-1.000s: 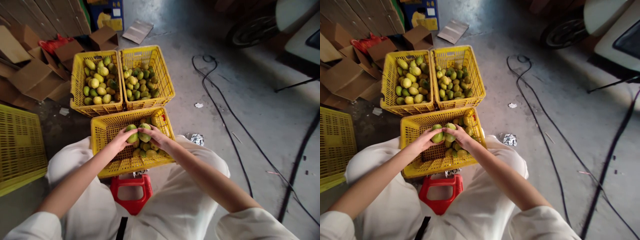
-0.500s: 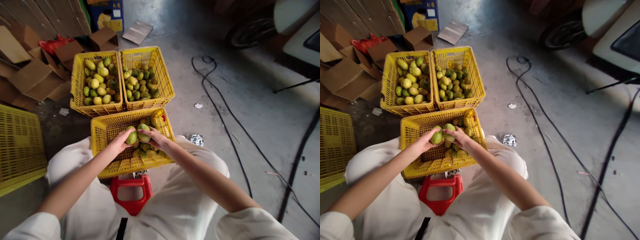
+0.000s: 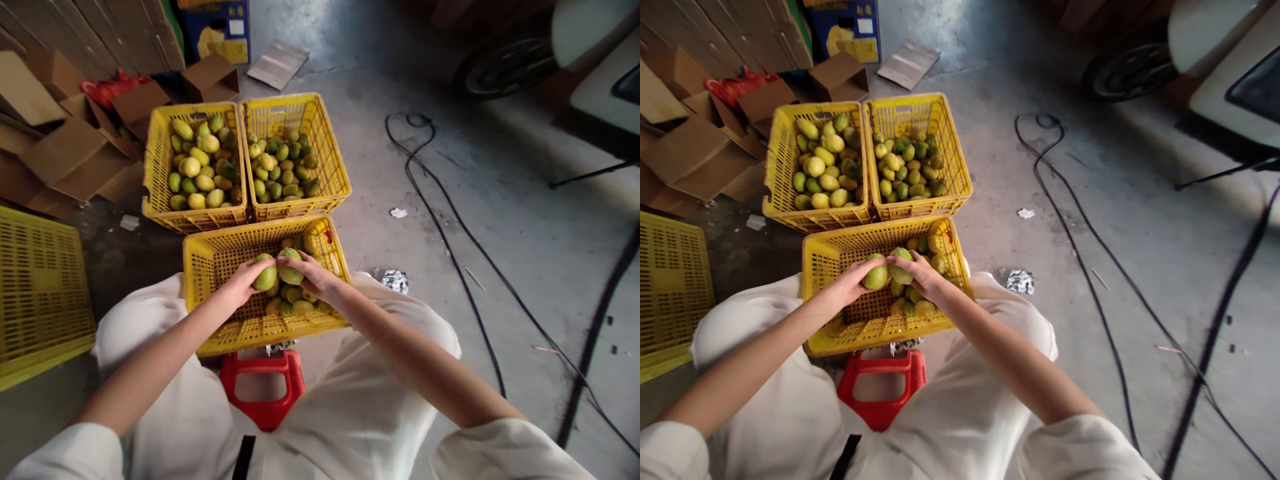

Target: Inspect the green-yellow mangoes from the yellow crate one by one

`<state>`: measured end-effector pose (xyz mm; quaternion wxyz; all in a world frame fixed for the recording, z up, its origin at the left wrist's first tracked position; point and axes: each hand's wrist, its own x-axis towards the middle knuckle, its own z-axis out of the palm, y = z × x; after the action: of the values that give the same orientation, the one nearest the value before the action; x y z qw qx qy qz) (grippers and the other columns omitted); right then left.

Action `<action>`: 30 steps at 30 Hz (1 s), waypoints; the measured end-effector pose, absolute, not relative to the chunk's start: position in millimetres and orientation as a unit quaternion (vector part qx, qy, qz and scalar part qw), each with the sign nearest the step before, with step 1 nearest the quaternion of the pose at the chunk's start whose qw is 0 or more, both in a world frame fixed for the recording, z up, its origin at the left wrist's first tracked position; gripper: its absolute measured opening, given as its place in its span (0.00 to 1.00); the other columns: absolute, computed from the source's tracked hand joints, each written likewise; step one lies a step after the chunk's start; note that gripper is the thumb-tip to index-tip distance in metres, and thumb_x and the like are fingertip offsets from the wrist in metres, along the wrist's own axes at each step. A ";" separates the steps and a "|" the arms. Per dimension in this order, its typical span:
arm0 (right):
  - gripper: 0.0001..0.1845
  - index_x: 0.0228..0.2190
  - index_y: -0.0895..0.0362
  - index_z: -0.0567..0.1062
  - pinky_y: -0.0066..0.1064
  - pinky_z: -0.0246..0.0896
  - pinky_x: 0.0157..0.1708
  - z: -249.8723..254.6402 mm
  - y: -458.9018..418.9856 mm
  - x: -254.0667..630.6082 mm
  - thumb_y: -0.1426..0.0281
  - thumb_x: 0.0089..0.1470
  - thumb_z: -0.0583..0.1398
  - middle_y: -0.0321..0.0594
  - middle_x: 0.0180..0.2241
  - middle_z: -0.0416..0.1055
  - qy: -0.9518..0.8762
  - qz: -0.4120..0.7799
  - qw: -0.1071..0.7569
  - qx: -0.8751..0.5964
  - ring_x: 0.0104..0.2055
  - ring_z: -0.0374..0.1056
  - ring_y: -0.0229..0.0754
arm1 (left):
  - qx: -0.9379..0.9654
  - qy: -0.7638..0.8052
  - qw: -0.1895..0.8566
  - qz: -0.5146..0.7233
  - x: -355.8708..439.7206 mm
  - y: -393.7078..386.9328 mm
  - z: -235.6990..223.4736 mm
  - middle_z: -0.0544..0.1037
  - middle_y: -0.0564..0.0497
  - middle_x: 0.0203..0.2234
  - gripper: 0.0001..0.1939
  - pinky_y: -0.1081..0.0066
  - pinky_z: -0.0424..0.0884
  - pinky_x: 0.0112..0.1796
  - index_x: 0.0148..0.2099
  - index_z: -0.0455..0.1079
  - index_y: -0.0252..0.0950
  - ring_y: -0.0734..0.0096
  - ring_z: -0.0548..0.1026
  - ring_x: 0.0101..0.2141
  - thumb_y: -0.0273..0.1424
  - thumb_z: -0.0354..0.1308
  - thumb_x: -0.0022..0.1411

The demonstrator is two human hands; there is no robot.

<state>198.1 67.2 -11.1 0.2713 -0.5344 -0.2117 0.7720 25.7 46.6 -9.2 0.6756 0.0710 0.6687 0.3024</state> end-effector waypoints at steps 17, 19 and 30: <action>0.09 0.40 0.50 0.76 0.41 0.86 0.47 -7.8 86.0 205.7 0.61 0.65 0.69 0.42 0.38 0.82 -0.028 0.778 0.301 -0.551 0.50 0.82 0.51 | -0.023 0.687 0.672 0.276 31.3 47.5 -0.2 0.82 0.48 0.32 0.09 0.68 0.83 0.31 0.41 0.75 0.40 0.61 0.83 0.34 0.31 0.73 0.68; 0.13 0.42 0.51 0.78 0.43 0.85 0.53 5.1 96.6 211.3 0.56 0.65 0.68 0.47 0.44 0.84 -0.053 0.785 0.370 -0.494 0.57 0.81 0.54 | -0.033 0.686 0.671 0.278 31.1 47.0 0.8 0.81 0.48 0.32 0.10 0.68 0.83 0.29 0.41 0.75 0.39 0.63 0.81 0.32 0.30 0.75 0.67; 0.21 0.48 0.52 0.83 0.44 0.81 0.62 17.4 104.9 227.6 0.53 0.60 0.64 0.49 0.59 0.85 -0.164 0.738 0.478 -0.447 0.71 0.75 0.54 | -0.150 0.663 0.664 0.312 30.7 50.9 2.8 0.81 0.48 0.37 0.06 0.68 0.83 0.28 0.49 0.73 0.40 0.66 0.79 0.30 0.35 0.65 0.78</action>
<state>227.6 104.9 17.4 0.4784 -0.4466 -0.1642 0.7381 30.7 50.9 2.8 0.6640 -0.1502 0.6629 0.3117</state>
